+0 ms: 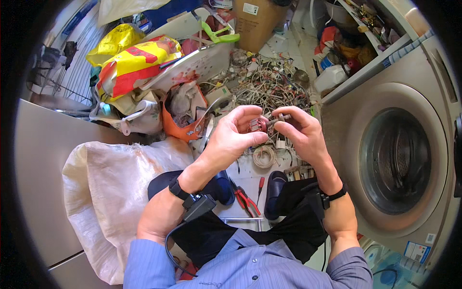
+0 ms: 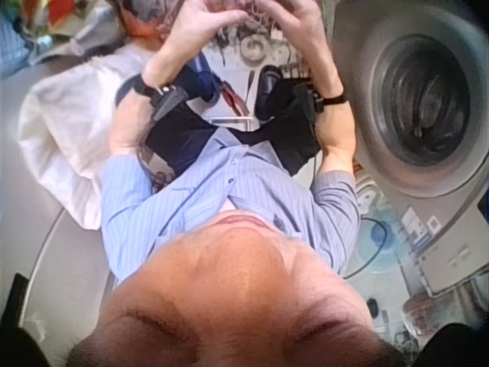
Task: Disassembling or repairing electronic components such as heating elements and motor parts in a cluttered utility space.
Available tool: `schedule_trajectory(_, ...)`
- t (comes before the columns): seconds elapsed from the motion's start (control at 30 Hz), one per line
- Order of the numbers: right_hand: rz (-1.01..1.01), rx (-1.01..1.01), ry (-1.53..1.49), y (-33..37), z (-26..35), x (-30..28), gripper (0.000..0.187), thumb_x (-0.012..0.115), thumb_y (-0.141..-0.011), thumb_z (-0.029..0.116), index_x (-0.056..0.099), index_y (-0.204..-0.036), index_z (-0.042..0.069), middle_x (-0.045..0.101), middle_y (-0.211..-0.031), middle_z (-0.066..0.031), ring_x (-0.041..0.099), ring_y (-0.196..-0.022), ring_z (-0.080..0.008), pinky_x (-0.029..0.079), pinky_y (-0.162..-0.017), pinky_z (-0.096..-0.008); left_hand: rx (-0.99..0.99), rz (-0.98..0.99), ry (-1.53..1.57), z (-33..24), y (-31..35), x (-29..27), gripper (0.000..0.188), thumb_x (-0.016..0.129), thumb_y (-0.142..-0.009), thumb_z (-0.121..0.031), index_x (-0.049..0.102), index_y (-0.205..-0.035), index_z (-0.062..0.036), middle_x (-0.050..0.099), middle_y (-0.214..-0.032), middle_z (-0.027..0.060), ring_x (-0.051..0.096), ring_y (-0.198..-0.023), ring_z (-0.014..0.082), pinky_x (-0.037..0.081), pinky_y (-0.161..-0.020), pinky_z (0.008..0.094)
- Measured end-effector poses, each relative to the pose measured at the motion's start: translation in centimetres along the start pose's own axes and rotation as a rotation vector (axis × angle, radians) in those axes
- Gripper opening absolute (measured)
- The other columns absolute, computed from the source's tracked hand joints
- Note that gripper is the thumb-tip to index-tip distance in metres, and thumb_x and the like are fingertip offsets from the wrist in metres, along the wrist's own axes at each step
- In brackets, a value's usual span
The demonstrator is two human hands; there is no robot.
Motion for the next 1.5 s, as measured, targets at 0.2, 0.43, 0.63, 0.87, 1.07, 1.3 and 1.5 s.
schedule_trajectory(0.2, 0.031, -0.031, -0.081, 0.9, -1.1, 0.3, 0.023, 0.074, -0.094, 0.01, 0.066, -0.115, 0.003, 0.064, -0.086, -0.0013, 0.057, -0.074, -0.0066, 0.049, -0.067, -0.0257, 0.228, -0.022, -0.378, -1.8, 0.6, 0.7, 0.068, 0.079, -0.08, 0.009, 0.049, -0.14, -0.0015, 0.065, -0.128, 0.0111, 0.064, -0.113, 0.016, 0.053, -0.101, 0.0321)
schedule_trajectory(0.43, 0.095, -0.155, 0.171, 0.7, -0.4, 0.8, 0.019, 0.072, -0.094, 0.009, 0.066, -0.11, 0.002, 0.064, -0.085, -0.0096, 0.061, -0.073, -0.0176, 0.051, -0.067, -0.0315, 0.29, -0.09, -0.31, -1.5, 0.2, 0.3, 0.07, 0.083, -0.078, 0.006, 0.05, -0.139, -0.0002, 0.069, -0.118, 0.0124, 0.067, -0.109, 0.0174, 0.055, -0.096, 0.0318)
schedule_trajectory(0.63, 0.122, -0.149, 0.109, 1.0, -1.7, 1.8, 0.018, 0.07, -0.095, 0.008, 0.065, -0.11, 0.0, 0.065, -0.091, -0.0114, 0.065, -0.079, -0.0194, 0.053, -0.071, -0.0326, 0.134, -0.027, -0.151, -0.7, -0.2, 0.4, 0.069, 0.082, -0.076, 0.014, 0.053, -0.137, -0.0002, 0.063, -0.125, 0.0085, 0.064, -0.112, 0.0156, 0.056, -0.097, 0.0316)
schedule_trajectory(0.87, 0.191, 0.002, -0.103, 1.4, -3.2, 3.4, 0.014, 0.063, -0.101, 0.007, 0.066, -0.112, 0.001, 0.061, -0.082, -0.0042, 0.058, -0.072, -0.0111, 0.05, -0.064, -0.03, 0.208, 0.048, -0.212, -1.0, -0.2, 0.6, 0.056, 0.084, -0.079, 0.004, 0.061, -0.13, 0.0044, 0.064, -0.122, 0.0071, 0.068, -0.106, 0.014, 0.056, -0.093, 0.0283)
schedule_trajectory(1.07, 0.303, 0.196, -0.244, 2.0, -4.2, 4.2, 0.015, 0.06, -0.104, 0.014, 0.065, -0.098, 0.002, 0.06, -0.076, -0.0026, 0.055, -0.062, -0.009, 0.046, -0.056, -0.0271, 0.112, 0.042, -0.214, -1.2, -0.1, 0.4, 0.057, 0.079, -0.081, 0.012, 0.06, -0.134, 0.0025, 0.068, -0.114, 0.0049, 0.067, -0.105, 0.013, 0.057, -0.094, 0.0306)
schedule_trajectory(1.3, 0.433, 0.324, -0.506, 2.0, -3.0, 5.1, 0.021, 0.056, -0.107, 0.021, 0.064, -0.099, 0.003, 0.06, -0.076, -0.0001, 0.058, -0.061, -0.0088, 0.047, -0.055, -0.0252, -0.006, 0.052, -0.005, -1.0, -0.1, -0.1, 0.048, 0.077, -0.088, 0.003, 0.062, -0.133, 0.001, 0.072, -0.109, 0.0049, 0.067, -0.098, 0.012, 0.056, -0.089, 0.0281)
schedule_trajectory(1.5, 0.365, 0.256, -0.51, 1.3, -2.8, 5.6, 0.022, 0.058, -0.106, 0.02, 0.064, -0.117, 0.002, 0.063, -0.082, -0.0006, 0.06, -0.067, -0.0079, 0.049, -0.06, -0.0248, 0.101, -0.01, 0.147, 0.2, -0.9, -1.8, 0.034, 0.075, -0.096, -0.017, 0.066, -0.123, 0.0006, 0.073, -0.105, 0.008, 0.07, -0.09, 0.0148, 0.056, -0.083, 0.0295)
Point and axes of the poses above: each hand's wrist, its own y-axis away from the middle knuckle, its own x-axis out of the palm, z = x × y, the point moved 9 cm from there along -y, towards the middle knuckle
